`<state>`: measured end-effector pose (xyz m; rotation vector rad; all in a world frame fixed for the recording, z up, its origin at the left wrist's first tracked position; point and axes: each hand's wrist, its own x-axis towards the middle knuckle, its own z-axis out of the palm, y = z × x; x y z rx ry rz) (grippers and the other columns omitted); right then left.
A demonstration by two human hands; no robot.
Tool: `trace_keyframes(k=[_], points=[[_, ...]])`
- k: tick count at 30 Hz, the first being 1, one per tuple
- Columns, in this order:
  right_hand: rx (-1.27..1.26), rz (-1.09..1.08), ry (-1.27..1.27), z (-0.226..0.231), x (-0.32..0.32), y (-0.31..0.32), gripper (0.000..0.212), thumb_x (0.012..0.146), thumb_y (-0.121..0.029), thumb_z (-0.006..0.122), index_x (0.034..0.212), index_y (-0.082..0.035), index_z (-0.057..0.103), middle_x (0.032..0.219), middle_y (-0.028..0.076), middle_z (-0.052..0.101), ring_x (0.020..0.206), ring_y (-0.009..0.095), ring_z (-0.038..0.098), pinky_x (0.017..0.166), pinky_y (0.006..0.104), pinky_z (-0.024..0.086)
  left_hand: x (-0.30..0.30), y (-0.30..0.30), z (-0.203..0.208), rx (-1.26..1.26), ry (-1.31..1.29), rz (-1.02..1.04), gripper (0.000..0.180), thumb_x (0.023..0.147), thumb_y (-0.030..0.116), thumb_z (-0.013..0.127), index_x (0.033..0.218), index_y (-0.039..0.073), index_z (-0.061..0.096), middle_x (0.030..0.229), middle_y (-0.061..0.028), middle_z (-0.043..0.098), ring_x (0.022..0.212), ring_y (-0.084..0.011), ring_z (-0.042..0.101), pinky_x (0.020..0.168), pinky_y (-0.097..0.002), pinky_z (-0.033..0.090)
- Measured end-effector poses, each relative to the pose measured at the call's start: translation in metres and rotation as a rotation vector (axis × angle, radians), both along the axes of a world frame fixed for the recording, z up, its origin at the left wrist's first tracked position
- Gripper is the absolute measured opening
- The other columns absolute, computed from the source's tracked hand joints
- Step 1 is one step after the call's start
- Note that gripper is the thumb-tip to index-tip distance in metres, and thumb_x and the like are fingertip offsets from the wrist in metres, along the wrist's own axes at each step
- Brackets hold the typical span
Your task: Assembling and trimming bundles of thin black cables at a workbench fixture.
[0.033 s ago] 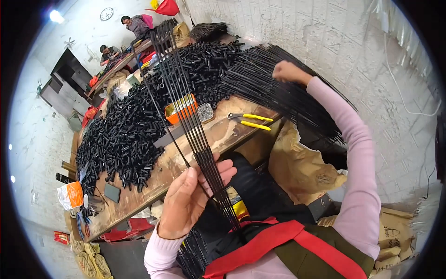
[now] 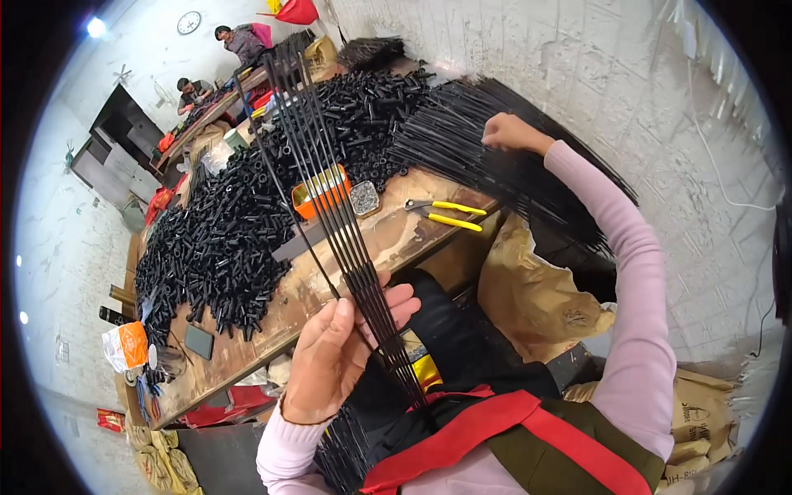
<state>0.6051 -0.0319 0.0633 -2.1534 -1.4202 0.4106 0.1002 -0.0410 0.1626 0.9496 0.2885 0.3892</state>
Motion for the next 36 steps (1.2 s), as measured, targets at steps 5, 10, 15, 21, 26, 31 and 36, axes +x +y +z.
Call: trace_keyframes(k=[5,10,15,21,26,31,36], points=[[0.0,0.079,-0.417,-0.015,-0.059,0.0,0.032,0.071,-0.033,0.077,0.078,-0.002,0.068,0.074,0.02,0.068,0.073,0.039,0.066,0.064,0.0447,0.053,0.009,0.014,-0.018,0.054,0.139,0.062,0.05,0.104,0.028,0.045,0.138,-0.008,0.041,0.127,-0.0235,0.058,0.117,-0.0306,0.06,0.101,-0.0375,0.049],[-0.014,0.0,-0.545,-0.02,-0.052,0.002,0.012,0.071,-0.011,0.063,0.074,0.0,0.068,0.078,0.024,0.067,0.077,0.041,0.066,0.07,0.0494,0.053,0.014,0.017,-0.018,0.063,0.139,0.079,0.049,0.103,0.028,0.048,0.136,-0.008,0.044,0.122,-0.0221,0.061,0.113,-0.029,0.062,0.099,-0.036,0.05],[0.261,0.101,-0.361,0.07,-0.055,0.013,0.029,0.076,-0.008,0.063,0.104,0.0,0.064,0.072,0.015,0.065,0.064,0.024,0.067,0.057,0.0335,0.052,-0.004,0.019,-0.021,0.05,0.102,0.131,0.042,0.102,0.019,0.051,0.134,-0.008,0.046,0.121,-0.0202,0.062,0.11,-0.0263,0.063,0.099,-0.0364,0.05],[0.353,0.412,0.479,0.15,-0.214,0.008,0.029,0.089,-0.014,0.064,0.114,0.001,0.06,0.072,0.008,0.065,0.053,0.015,0.061,0.047,0.0268,0.048,-0.023,0.03,-0.031,-0.006,0.014,0.197,0.036,0.1,0.014,0.054,0.129,-0.005,0.05,0.121,-0.0151,0.06,0.109,-0.0226,0.062,0.099,-0.0374,0.051],[0.171,0.573,0.558,0.121,-0.345,-0.011,0.025,0.09,-0.019,0.068,0.102,0.002,0.063,0.066,0.002,0.059,0.05,0.007,0.051,0.045,0.0234,0.039,-0.044,0.03,-0.04,-0.01,-0.019,0.307,0.027,0.098,0.012,0.057,0.121,-0.002,0.057,0.114,-0.0132,0.065,0.1,-0.0215,0.066,0.09,-0.037,0.057],[0.187,0.702,0.243,0.103,-0.38,-0.006,0.033,0.09,-0.021,0.07,0.113,0.001,0.066,0.083,-0.001,0.062,0.077,0.005,0.054,0.067,0.0238,0.045,-0.078,0.026,-0.042,-0.017,-0.02,0.336,0.021,0.094,0.009,0.064,0.112,-0.002,0.062,0.103,-0.0125,0.068,0.091,-0.0203,0.068,0.083,-0.0342,0.059],[0.072,0.755,1.37,0.114,-0.379,0.055,0.031,0.101,-0.024,0.053,0.123,-0.002,0.053,0.117,0.012,0.063,0.111,0.023,0.061,0.098,0.0387,0.049,-0.087,0.027,-0.04,0.001,0.007,0.329,0.024,0.095,0.012,0.062,0.115,-0.001,0.059,0.107,-0.0138,0.066,0.096,-0.0217,0.067,0.087,-0.0345,0.057]])
